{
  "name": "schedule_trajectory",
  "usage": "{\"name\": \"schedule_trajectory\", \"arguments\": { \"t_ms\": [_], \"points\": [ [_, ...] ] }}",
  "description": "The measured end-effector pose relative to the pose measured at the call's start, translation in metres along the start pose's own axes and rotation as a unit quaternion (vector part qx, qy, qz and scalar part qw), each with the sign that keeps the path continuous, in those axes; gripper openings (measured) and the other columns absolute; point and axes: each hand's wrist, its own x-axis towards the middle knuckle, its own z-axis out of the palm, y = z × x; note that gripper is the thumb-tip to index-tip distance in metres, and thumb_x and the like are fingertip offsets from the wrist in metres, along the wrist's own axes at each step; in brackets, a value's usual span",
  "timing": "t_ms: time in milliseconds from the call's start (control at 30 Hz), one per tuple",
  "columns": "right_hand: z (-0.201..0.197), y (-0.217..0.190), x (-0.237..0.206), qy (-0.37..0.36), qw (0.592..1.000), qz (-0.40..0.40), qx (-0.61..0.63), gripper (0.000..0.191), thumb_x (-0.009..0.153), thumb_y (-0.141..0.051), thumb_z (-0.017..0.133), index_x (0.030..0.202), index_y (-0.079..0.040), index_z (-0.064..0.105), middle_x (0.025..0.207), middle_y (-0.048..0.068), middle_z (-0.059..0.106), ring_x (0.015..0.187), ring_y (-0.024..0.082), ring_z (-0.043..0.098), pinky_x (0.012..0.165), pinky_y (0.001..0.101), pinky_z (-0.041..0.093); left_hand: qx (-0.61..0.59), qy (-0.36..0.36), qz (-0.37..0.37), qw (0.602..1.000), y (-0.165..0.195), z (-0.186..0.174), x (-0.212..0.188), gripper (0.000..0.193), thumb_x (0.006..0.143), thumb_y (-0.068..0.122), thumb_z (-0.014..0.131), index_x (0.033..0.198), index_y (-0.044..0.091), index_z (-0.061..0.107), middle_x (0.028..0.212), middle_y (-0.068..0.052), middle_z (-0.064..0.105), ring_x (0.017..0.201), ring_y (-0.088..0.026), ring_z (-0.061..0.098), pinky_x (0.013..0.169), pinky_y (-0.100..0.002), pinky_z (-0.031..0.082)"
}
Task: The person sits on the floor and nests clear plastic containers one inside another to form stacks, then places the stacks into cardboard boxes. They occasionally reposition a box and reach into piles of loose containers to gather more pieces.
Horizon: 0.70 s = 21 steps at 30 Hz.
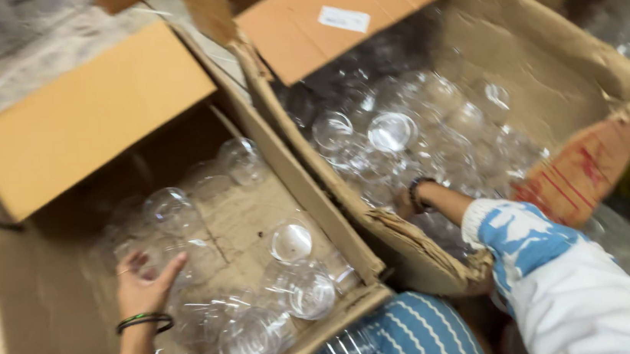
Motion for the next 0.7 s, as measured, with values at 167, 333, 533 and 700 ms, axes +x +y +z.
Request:
{"name": "schedule_trajectory", "arguments": {
  "t_ms": [167,333,533,700],
  "points": [
    [-0.012,0.002,-0.007,-0.005,1.0,0.021,0.01,0.095,0.068,-0.061,0.078,0.136,0.002,0.058,0.121,0.018,0.071,0.108,0.032,0.067,0.09,0.0432,0.054,0.009,0.013,0.01,1.0,0.01,0.008,0.003,0.111,0.058,0.055,0.092,0.141,-0.004,0.048,0.137,-0.024,0.061,0.121,-0.033,0.063,0.1,-0.044,0.052],
    [-0.013,-0.004,-0.015,-0.005,0.998,0.057,0.003,0.092,0.068,-0.056,0.078,0.138,0.001,0.057,0.119,0.017,0.07,0.106,0.031,0.066,0.088,0.0428,0.053,-0.02,0.01,0.016,1.0,0.021,0.01,0.005,0.114,0.055,0.055,0.094,0.14,-0.005,0.047,0.135,-0.025,0.06,0.122,-0.034,0.062,0.1,-0.044,0.051],
    [-0.018,-0.012,-0.02,-0.004,0.998,0.066,0.01,0.09,0.069,-0.051,0.078,0.139,-0.001,0.056,0.116,0.016,0.07,0.103,0.03,0.065,0.086,0.0422,0.053,-0.003,0.003,0.028,1.0,0.032,0.009,0.004,0.115,0.054,0.056,0.093,0.14,-0.005,0.046,0.134,-0.024,0.061,0.121,-0.035,0.063,0.101,-0.043,0.051],
    [-0.016,-0.014,-0.022,-0.008,0.997,0.073,0.018,0.088,0.069,-0.046,0.078,0.141,-0.002,0.054,0.114,0.015,0.07,0.1,0.029,0.064,0.084,0.0418,0.052,0.004,0.004,0.025,1.0,0.037,0.004,0.001,0.114,0.054,0.057,0.093,0.139,-0.005,0.047,0.133,-0.023,0.061,0.121,-0.035,0.063,0.101,-0.043,0.051]
  ]
}}
